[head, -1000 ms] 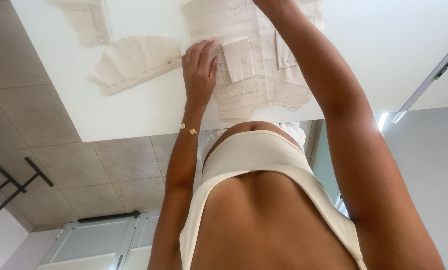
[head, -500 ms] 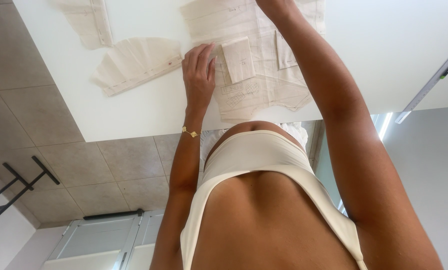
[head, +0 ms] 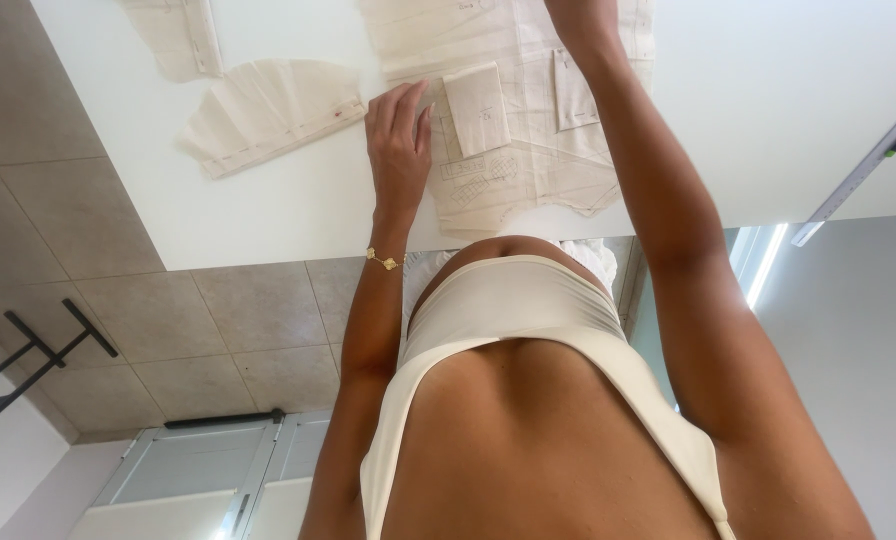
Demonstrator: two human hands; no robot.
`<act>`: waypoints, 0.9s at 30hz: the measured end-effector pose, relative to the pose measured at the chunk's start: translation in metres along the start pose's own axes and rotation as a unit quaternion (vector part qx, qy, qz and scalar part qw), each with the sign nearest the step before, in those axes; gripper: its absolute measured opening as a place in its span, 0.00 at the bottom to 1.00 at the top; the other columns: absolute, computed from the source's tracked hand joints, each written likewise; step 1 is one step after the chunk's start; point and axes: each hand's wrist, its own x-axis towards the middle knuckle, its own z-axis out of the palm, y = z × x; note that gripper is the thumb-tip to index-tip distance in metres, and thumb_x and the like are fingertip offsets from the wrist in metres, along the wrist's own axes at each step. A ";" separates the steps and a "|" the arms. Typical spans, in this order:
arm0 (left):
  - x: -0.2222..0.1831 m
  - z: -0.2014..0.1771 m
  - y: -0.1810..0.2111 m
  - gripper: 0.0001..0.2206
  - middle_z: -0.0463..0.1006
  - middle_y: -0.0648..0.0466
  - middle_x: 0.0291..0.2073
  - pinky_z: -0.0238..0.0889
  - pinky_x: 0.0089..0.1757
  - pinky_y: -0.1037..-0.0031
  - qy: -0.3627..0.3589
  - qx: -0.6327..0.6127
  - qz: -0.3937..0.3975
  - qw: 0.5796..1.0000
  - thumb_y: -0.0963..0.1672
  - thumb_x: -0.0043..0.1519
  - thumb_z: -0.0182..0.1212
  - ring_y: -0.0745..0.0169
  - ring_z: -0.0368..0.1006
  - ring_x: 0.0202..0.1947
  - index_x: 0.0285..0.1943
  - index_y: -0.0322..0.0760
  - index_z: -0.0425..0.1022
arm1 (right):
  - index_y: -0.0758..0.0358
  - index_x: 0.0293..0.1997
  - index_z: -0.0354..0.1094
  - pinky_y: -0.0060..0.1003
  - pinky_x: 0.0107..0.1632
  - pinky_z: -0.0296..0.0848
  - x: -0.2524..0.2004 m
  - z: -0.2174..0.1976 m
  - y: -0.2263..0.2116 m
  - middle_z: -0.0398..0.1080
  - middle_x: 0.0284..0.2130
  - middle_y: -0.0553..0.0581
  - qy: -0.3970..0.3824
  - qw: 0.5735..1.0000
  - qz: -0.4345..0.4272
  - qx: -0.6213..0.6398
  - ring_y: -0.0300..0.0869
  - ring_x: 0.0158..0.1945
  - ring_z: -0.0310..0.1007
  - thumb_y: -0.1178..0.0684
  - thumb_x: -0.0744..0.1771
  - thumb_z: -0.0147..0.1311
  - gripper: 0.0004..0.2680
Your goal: Arranging and pinning fabric pattern pieces onto a garment component on a work table.
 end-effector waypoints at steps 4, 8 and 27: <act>0.005 0.008 0.001 0.17 0.77 0.51 0.57 0.75 0.57 0.62 -0.036 -0.016 -0.049 0.998 0.41 0.74 0.66 0.52 0.73 0.56 0.70 0.36 0.72 | 0.62 0.45 0.63 0.31 0.32 0.69 -0.033 -0.011 -0.017 0.75 0.32 0.50 0.000 0.995 -0.062 0.077 0.35 0.32 0.71 0.62 0.70 0.60 0.06; 0.021 0.018 0.012 0.19 0.74 0.52 0.54 0.77 0.54 0.68 -0.070 0.002 -0.056 0.996 0.42 0.68 0.76 0.55 0.73 0.54 0.65 0.36 0.74 | 0.62 0.49 0.68 0.30 0.31 0.79 -0.087 -0.040 -0.003 0.85 0.40 0.65 0.042 0.969 -0.097 0.224 0.46 0.37 0.88 0.55 0.76 0.59 0.05; 0.060 -0.003 -0.003 0.05 0.84 0.55 0.35 0.73 0.40 0.74 -0.178 -0.115 -0.097 0.972 0.36 0.63 0.70 0.62 0.76 0.38 0.41 0.38 0.84 | 0.68 0.43 0.77 0.29 0.33 0.82 -0.130 -0.052 0.045 0.78 0.33 0.58 0.061 0.992 -0.064 0.090 0.39 0.29 0.76 0.68 0.71 0.67 0.04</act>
